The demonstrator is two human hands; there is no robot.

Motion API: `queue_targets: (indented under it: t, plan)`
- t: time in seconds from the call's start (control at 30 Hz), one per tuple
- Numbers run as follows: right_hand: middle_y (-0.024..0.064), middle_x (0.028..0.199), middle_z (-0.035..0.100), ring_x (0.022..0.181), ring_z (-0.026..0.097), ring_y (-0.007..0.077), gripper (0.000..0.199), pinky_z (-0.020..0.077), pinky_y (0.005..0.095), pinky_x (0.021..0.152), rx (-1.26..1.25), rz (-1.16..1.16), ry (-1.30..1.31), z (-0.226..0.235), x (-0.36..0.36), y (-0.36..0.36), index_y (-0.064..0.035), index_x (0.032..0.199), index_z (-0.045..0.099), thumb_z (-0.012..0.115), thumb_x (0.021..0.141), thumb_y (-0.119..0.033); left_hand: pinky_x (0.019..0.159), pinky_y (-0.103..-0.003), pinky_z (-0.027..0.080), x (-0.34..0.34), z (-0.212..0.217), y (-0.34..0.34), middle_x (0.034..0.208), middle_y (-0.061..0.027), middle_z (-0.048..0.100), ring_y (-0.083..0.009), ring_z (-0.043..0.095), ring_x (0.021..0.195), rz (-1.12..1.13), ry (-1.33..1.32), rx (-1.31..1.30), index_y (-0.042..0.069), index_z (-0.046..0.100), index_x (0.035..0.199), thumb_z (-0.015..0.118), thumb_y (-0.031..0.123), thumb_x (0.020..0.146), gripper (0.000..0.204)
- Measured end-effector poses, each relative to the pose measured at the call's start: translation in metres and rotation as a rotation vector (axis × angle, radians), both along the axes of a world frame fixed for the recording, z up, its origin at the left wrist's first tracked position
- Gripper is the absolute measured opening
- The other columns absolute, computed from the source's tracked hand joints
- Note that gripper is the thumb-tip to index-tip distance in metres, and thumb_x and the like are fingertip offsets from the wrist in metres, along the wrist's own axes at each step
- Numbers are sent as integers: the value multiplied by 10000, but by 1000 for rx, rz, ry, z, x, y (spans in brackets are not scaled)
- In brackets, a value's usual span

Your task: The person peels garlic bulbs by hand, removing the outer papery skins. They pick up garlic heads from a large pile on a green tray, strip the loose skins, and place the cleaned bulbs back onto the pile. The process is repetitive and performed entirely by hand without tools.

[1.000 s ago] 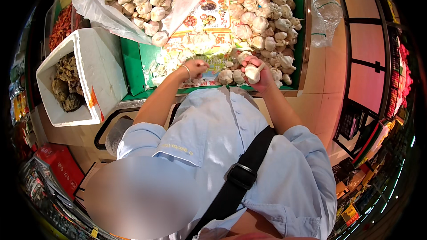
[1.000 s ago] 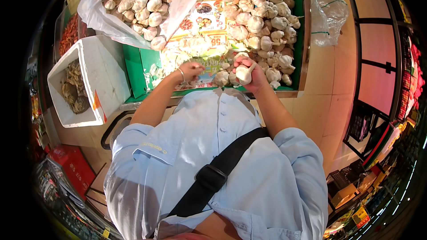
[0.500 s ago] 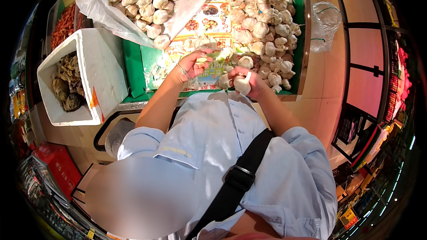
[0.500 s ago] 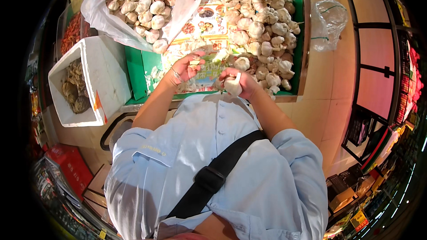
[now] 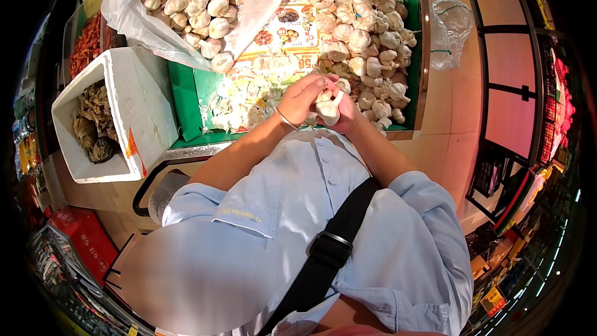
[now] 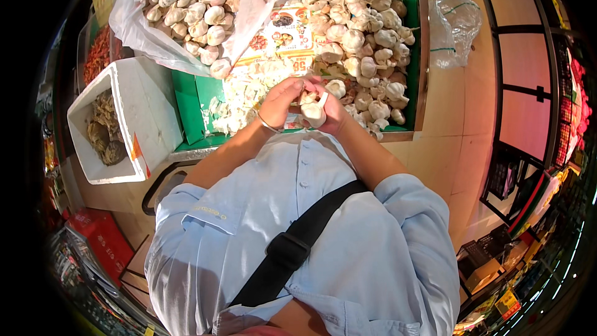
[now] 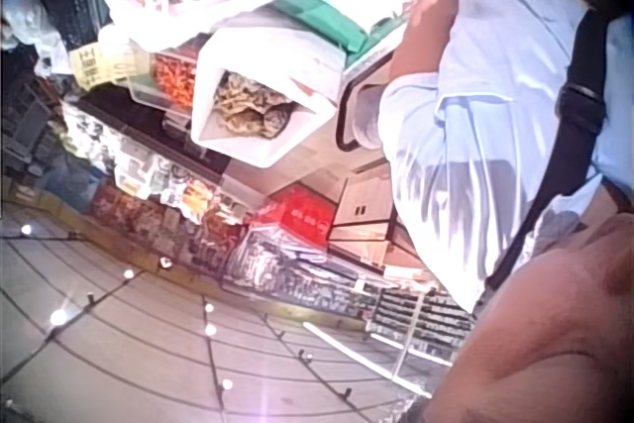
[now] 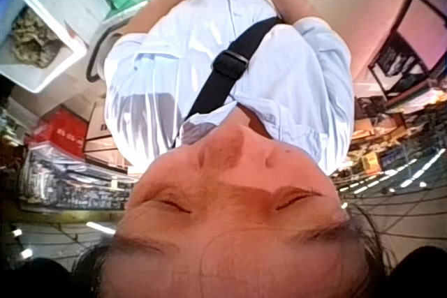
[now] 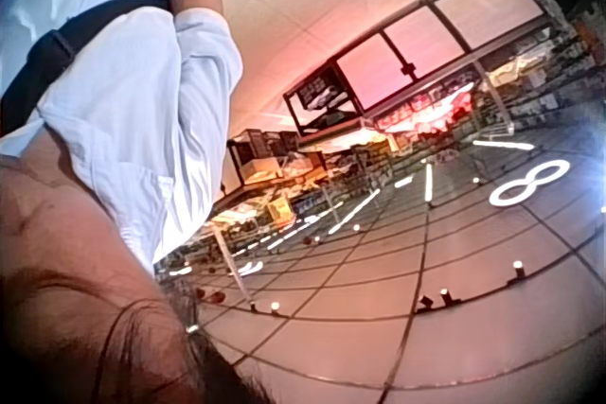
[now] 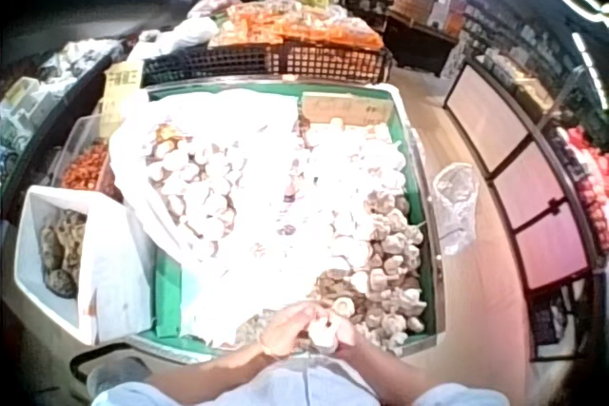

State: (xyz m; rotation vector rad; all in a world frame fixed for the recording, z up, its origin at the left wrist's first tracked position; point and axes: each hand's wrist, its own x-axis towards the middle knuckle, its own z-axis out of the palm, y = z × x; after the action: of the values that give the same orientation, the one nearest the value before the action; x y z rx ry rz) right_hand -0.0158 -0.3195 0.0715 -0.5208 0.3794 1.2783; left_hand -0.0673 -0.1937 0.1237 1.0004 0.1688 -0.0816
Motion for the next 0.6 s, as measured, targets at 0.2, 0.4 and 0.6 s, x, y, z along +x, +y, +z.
queue_targets:
  t: [0.2, 0.4, 0.6]
  plan:
    - [102, 949, 536, 906, 543, 283, 359, 497, 310, 442, 142, 34, -25, 8, 7, -12, -80, 1046, 484, 398, 835, -358, 786, -268, 402, 5, -2, 11, 971, -121, 553, -151, 515, 858, 56, 4, -83, -12, 540, 861, 397, 237, 880, 288]
    - [128, 924, 529, 841, 559, 274, 371, 496, 290, 437, 154, -102, -93, 18, 22, -38, -54, 1057, 476, 427, 827, -340, 774, -300, 418, 18, -76, 40, 934, -107, 556, -201, 531, 832, 212, 97, 921, 26, 529, 952, 488, 127, 794, 192]
    - [108, 886, 499, 682, 555, 201, 235, 500, 291, 444, 67, -184, -187, 6, 40, -49, -53, 985, 497, 425, 842, -225, 817, -357, 401, 7, -119, -3, 1073, -98, 476, -274, 467, 989, -513, -186, 1456, 177, 520, 1031, 512, 87, 721, 323]
